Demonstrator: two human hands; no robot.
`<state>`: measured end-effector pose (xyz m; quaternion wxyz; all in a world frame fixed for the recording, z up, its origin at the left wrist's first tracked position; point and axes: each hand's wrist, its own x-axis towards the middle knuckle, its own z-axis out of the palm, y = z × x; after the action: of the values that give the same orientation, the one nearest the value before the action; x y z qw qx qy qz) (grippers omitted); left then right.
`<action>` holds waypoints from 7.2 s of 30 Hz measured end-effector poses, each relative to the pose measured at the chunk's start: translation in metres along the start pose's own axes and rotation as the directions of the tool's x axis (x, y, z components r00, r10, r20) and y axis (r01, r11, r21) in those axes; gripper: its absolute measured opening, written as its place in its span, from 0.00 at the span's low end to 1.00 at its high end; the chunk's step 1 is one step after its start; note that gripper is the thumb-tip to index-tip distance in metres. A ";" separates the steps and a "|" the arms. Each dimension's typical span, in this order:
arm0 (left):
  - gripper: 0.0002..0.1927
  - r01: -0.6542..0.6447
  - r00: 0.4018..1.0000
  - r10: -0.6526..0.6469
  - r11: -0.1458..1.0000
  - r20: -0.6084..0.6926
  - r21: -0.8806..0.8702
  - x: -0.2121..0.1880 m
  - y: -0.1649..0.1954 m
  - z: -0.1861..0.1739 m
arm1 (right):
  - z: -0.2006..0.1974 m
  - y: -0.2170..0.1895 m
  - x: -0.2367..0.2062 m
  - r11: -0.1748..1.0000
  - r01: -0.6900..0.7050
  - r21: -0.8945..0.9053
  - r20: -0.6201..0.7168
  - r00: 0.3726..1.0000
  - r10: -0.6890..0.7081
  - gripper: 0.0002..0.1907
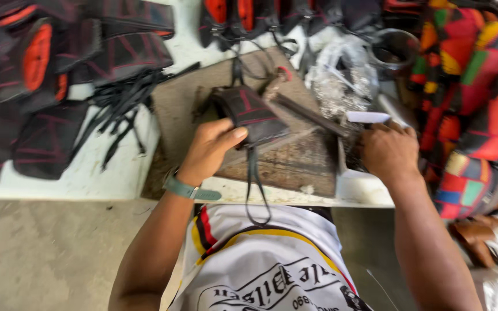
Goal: The person sits at a workbench and attaches black strap ends to small black zippered pouches, threading and securing the strap hardware by hand, then sets each finished pouch on the table with the others and picks up the next one.
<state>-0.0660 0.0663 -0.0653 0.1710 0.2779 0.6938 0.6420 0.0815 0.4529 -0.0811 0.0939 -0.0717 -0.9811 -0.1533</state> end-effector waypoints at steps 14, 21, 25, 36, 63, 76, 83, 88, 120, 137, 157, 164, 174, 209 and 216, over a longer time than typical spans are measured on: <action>0.14 -0.135 0.991 0.134 0.956 0.022 0.262 0.012 0.033 -0.003 | -0.041 -0.005 -0.002 0.963 -0.056 0.264 0.084 0.996 0.035 0.09; 0.09 -0.096 0.994 0.096 0.995 -0.054 -0.009 0.004 0.012 0.027 | -0.076 0.002 -0.007 0.837 -0.008 0.547 -0.117 0.989 0.086 0.08; 0.04 -0.181 0.983 0.178 0.964 -0.036 -0.196 -0.001 0.010 0.039 | -0.101 -0.007 -0.018 0.557 -0.067 0.828 -0.106 0.956 0.272 0.07; 0.04 -0.357 0.934 0.354 0.926 -0.044 -0.124 -0.016 0.047 0.064 | -0.154 -0.130 -0.015 0.336 0.339 0.879 -0.399 0.908 0.128 0.12; 0.06 -0.590 0.807 0.556 0.740 0.199 0.324 -0.038 0.103 0.053 | -0.143 -0.128 -0.020 0.127 0.310 0.942 -0.328 0.929 0.169 0.22; 0.06 -0.522 0.852 0.494 0.827 0.173 0.211 -0.036 0.088 0.069 | -0.149 -0.106 -0.011 0.115 0.213 0.970 -0.204 0.975 -0.082 0.16; 0.11 -0.471 0.879 0.436 0.855 0.193 0.216 -0.040 0.075 0.070 | -0.144 -0.108 -0.010 -0.038 -0.024 0.999 0.022 0.997 -0.073 0.14; 0.11 -0.178 0.975 0.208 0.939 0.076 -0.294 -0.039 0.055 0.073 | -0.172 -0.102 -0.010 0.014 0.120 0.993 -0.120 0.993 -0.024 0.16; 0.08 0.081 0.995 -0.100 0.691 0.016 -0.718 -0.029 0.072 0.047 | -0.196 -0.143 0.012 0.451 0.449 0.771 -0.555 0.821 0.132 0.09; 0.05 -0.120 0.990 0.138 0.921 0.023 -0.370 -0.005 0.071 0.035 | -0.206 -0.132 0.025 0.517 0.582 0.628 -0.708 0.702 0.069 0.16; 0.06 -0.146 0.980 0.185 0.919 0.074 -0.365 -0.007 0.076 0.041 | -0.207 -0.120 0.021 0.558 0.600 0.574 -0.704 0.709 -0.038 0.15; 0.11 -0.166 0.978 0.197 0.934 0.070 -0.315 -0.007 0.073 0.044 | -0.195 -0.124 0.016 0.540 0.574 0.616 -0.657 0.752 -0.050 0.14; 0.08 -0.181 0.978 0.205 0.914 0.027 -0.362 -0.008 0.072 0.042 | -0.185 -0.133 0.013 0.522 0.519 0.677 -0.628 0.777 0.041 0.16; 0.10 -0.259 0.949 0.261 0.965 -0.175 0.030 -0.005 0.072 0.046 | -0.089 -0.009 -0.019 0.948 -0.036 0.316 -0.066 0.996 0.059 0.04; 0.09 -0.276 0.958 0.277 0.961 -0.078 0.031 -0.007 0.091 0.042 | -0.007 0.002 0.000 0.999 0.002 0.033 0.091 0.996 -0.005 0.08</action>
<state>-0.0204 0.0981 0.0190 0.0483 0.3474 0.6607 0.6636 0.0831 0.4522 -0.0743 0.0499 -0.0756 -0.9868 -0.1340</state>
